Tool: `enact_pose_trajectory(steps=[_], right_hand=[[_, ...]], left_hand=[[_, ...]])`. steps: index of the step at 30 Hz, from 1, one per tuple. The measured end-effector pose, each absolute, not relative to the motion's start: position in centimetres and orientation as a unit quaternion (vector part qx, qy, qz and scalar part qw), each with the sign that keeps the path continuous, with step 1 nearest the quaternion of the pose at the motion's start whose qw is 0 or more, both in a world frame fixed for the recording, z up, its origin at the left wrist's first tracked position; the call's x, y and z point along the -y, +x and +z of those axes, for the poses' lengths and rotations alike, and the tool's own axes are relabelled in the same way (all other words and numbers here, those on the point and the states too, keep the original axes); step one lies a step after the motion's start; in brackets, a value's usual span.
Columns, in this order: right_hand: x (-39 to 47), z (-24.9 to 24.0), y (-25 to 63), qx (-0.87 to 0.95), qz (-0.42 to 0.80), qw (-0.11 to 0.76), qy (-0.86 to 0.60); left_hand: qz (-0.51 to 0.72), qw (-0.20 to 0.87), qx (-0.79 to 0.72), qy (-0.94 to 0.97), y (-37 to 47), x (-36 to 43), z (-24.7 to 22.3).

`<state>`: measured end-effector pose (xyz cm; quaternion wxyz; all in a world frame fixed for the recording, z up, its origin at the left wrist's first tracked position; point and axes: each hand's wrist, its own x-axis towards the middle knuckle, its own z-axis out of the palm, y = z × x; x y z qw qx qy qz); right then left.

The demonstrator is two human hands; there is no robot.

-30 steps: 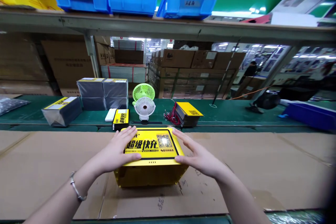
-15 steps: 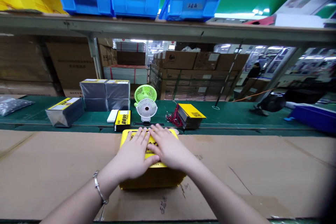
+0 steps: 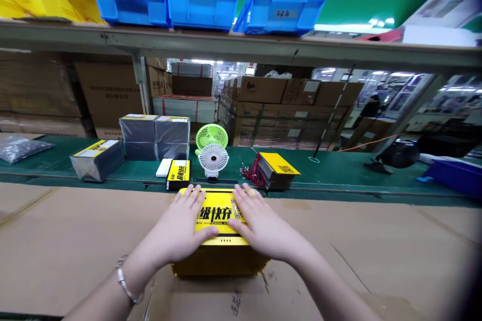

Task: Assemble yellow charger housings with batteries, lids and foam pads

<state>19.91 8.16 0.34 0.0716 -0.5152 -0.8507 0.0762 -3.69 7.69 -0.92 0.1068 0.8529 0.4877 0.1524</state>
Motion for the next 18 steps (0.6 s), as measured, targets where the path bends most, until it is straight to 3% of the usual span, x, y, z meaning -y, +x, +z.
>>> enact_pose_trajectory(steps=[6,10,13,18], right_hand=[[-8.4,0.3,17.2,0.884,0.069,0.065,-0.458],[-8.2,0.0,20.4,0.840,0.115,0.111,-0.518],[-7.1,-1.0,22.9,0.801,0.200,0.187,-0.533],[-4.7,-5.8,24.2,0.702,0.325,0.385,-0.504]], left_hand=[[0.158,0.110,-0.435,0.879,-1.8,-8.8,-0.6],[0.204,0.199,-0.443,0.850,-5.5,-8.6,-0.9],[0.312,0.307,-0.447,0.780,-7.2,-7.3,-2.4],[0.567,0.487,-0.391,0.536,-5.5,-4.1,-8.6]])
